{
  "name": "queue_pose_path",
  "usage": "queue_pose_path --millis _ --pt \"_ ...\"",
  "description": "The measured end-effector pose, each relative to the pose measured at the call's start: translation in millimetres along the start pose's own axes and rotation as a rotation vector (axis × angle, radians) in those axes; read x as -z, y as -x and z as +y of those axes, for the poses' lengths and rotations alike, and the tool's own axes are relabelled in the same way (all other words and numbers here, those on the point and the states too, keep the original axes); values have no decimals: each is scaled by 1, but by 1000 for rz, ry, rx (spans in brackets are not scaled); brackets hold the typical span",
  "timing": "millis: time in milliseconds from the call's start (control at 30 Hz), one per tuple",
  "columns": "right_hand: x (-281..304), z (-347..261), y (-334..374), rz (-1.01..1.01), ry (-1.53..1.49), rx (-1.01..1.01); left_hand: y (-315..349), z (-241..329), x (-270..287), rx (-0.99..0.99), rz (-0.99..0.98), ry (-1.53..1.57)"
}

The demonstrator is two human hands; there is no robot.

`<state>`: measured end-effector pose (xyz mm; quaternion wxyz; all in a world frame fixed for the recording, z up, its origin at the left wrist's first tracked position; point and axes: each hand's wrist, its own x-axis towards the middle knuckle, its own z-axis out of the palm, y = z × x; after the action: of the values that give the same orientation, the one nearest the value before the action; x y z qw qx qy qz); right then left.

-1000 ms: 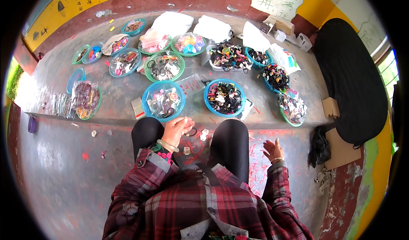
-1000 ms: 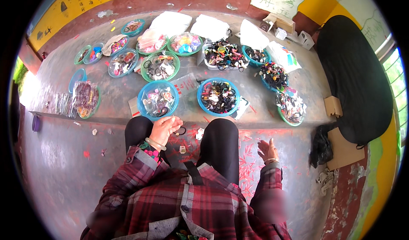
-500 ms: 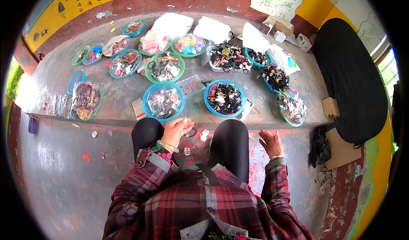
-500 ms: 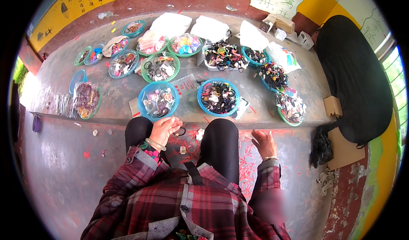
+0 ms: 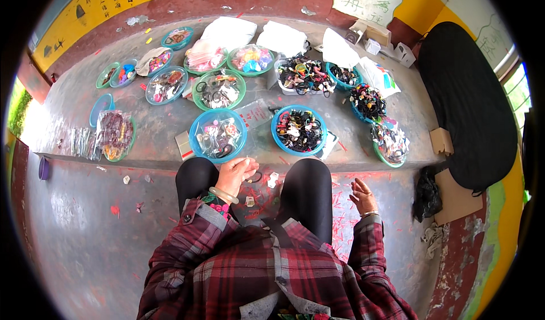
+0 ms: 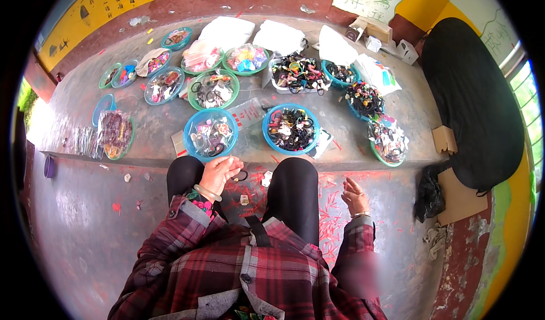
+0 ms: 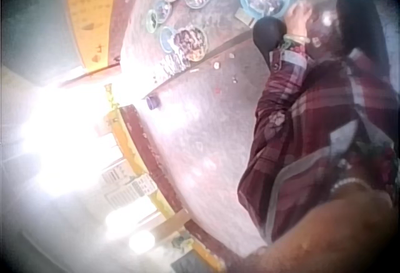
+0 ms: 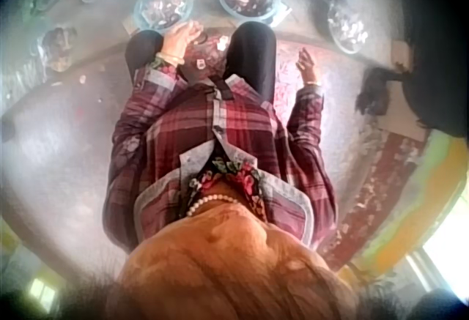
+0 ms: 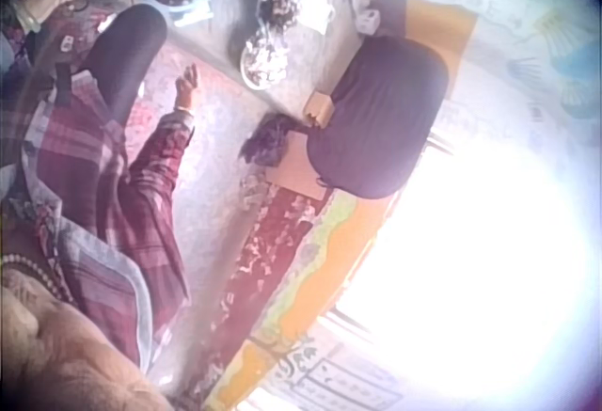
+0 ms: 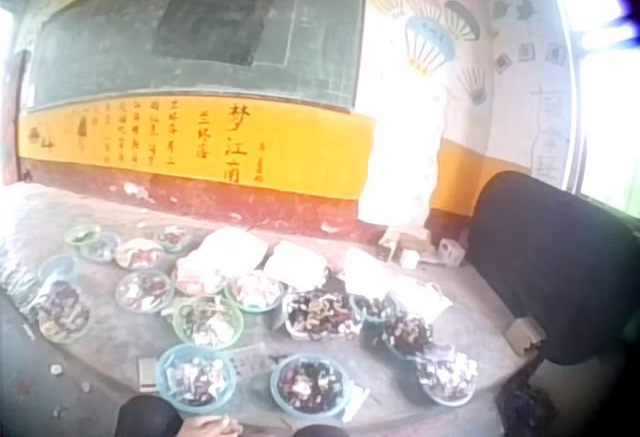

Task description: The person sits on the floor and repeatedly picks small hair accessories from blue bowls, places them into clear plastic bags, and sets the filled bags aside. The person handles the items one at a time, occasionally adjusting the bags and reaching for more accessories from the bowls.

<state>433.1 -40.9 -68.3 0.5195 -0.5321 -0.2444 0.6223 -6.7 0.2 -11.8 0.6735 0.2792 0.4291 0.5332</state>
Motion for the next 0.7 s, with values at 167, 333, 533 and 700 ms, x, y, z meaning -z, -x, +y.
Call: queue_pose_path --millis 167,333,533,700 --pt "120 69 -23 3 879 -265 -2 2 -6 2 -33 -22" --pt "154 90 -34 -179 1941 -393 0 2 -5 6 -20 -5" --pt "60 41 -7 119 -58 -239 -1 -2 -1 23 -19 -12" --pt "5 3 -9 -56 -185 -121 0 -1 -2 24 -21 -14"
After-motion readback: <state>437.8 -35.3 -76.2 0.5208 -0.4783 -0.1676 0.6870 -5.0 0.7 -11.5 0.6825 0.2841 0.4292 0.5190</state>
